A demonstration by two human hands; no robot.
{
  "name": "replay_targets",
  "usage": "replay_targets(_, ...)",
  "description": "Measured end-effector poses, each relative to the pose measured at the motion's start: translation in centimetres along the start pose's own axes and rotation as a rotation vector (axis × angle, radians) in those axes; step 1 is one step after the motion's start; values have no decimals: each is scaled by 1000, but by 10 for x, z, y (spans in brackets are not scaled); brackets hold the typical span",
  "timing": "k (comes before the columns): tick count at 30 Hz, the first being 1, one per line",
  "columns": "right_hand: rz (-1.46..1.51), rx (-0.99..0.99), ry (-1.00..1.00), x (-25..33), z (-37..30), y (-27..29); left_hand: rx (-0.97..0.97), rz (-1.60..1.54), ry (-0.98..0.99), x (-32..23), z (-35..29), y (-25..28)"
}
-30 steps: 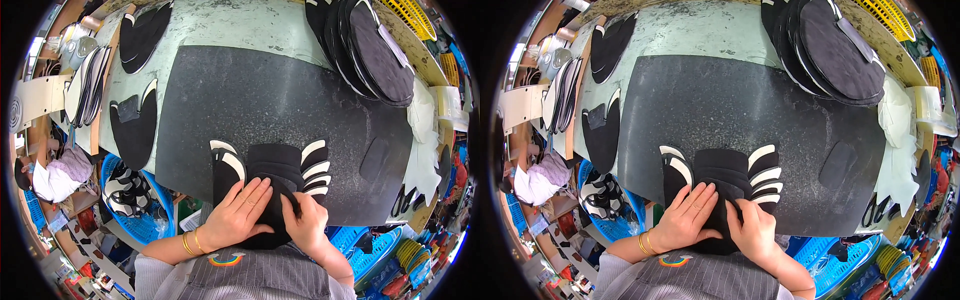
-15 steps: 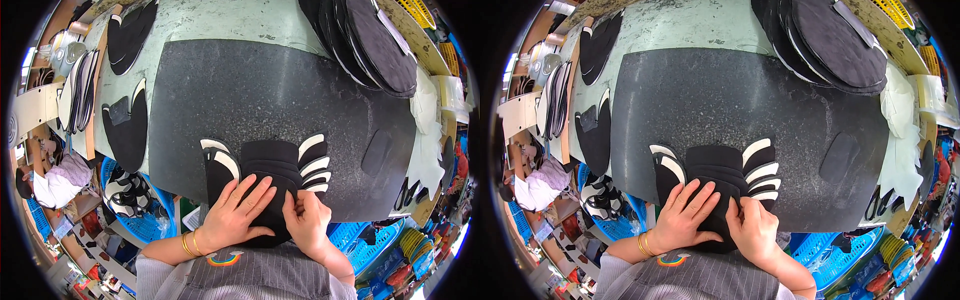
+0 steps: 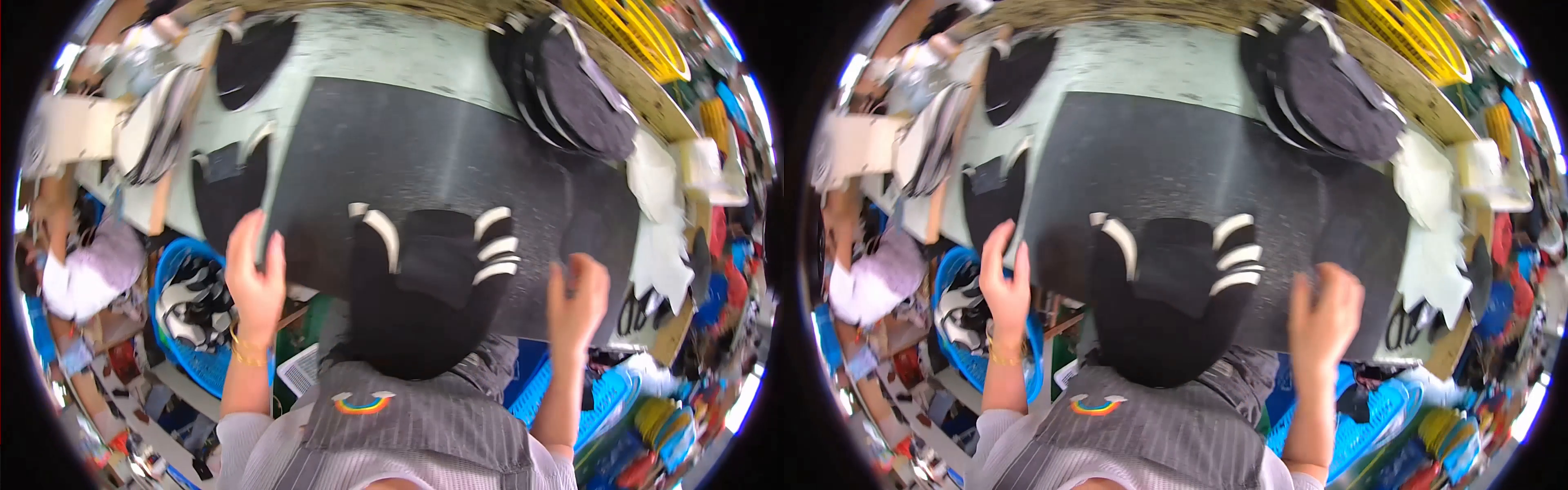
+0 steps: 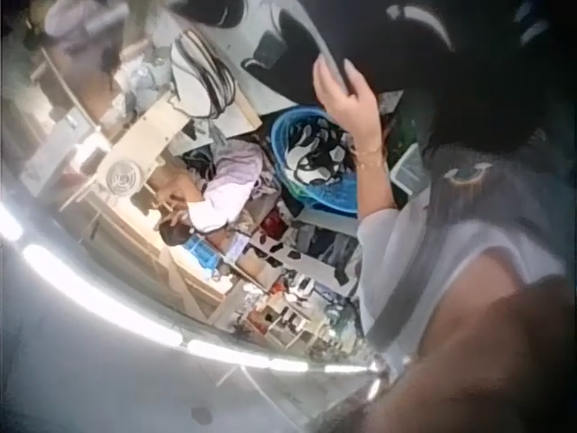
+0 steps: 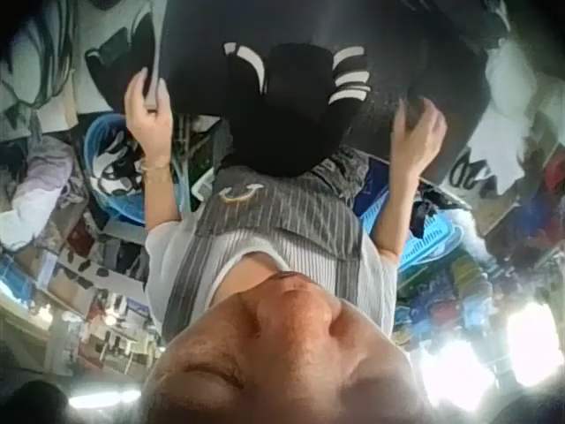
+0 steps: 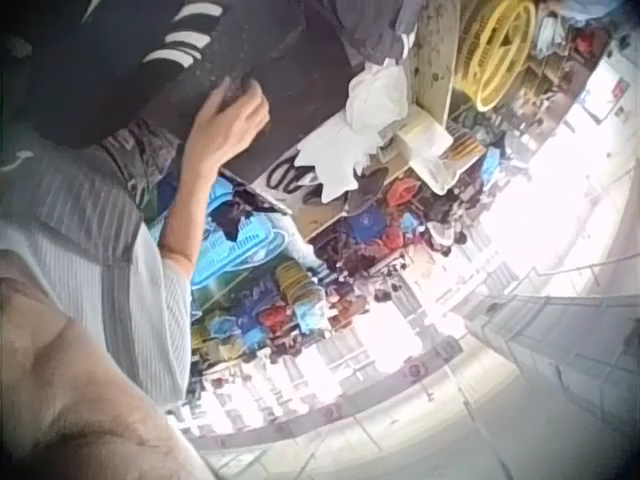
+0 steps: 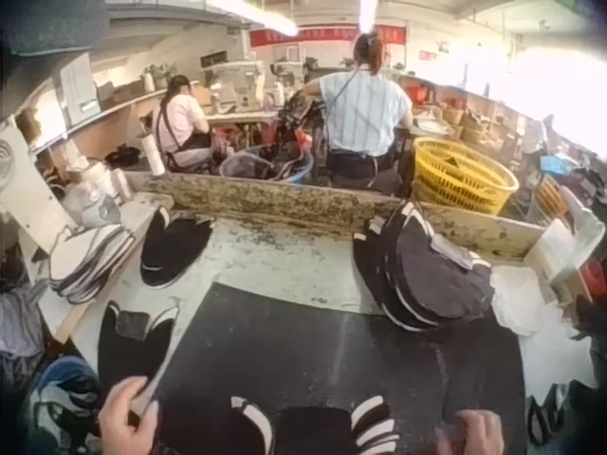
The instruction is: The worker is manually assembling, inspecting, and marking various components of shoe uppers at a factory workstation.
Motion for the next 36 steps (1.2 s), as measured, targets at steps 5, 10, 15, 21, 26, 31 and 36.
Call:
replay_targets(5, -231, -24, 86, -49, 12, -31, 355, 303, 143, 136, 18, -5)
replay_targets(10, 6, -224, 24, -73, 2, -15, 248, 564, -152, 120, 11, 3)
replay_targets(15, 143, -333, -8, -71, -18, 11, -148, 375, -112, 87, 34, 47)
replay_targets(21, 347, -425, -149, -61, -29, 37, -99, 278, -847, -115, -5, 45)
replay_targets(26, 661, -349, -198, -31, -23, 31, 620, 88, -1047, -156, -111, -45)
replay_targets(31, 1039, -94, -268, -18, -35, 23, 814, -262, -728, -142, -93, -57)
replay_targets(36, 1197, 335, -169, 36, -37, -10, 694, -868, 220, -97, -41, -93)
Point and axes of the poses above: each hand's wrist, its own z-axis towards the middle knuckle, its own y-axis out of the back of the hand, x = y × z, the point moved 5 cm from there along z, towards the middle knuckle, and after that the axes turned 7 degrees about -z, right-handed, at the moved point
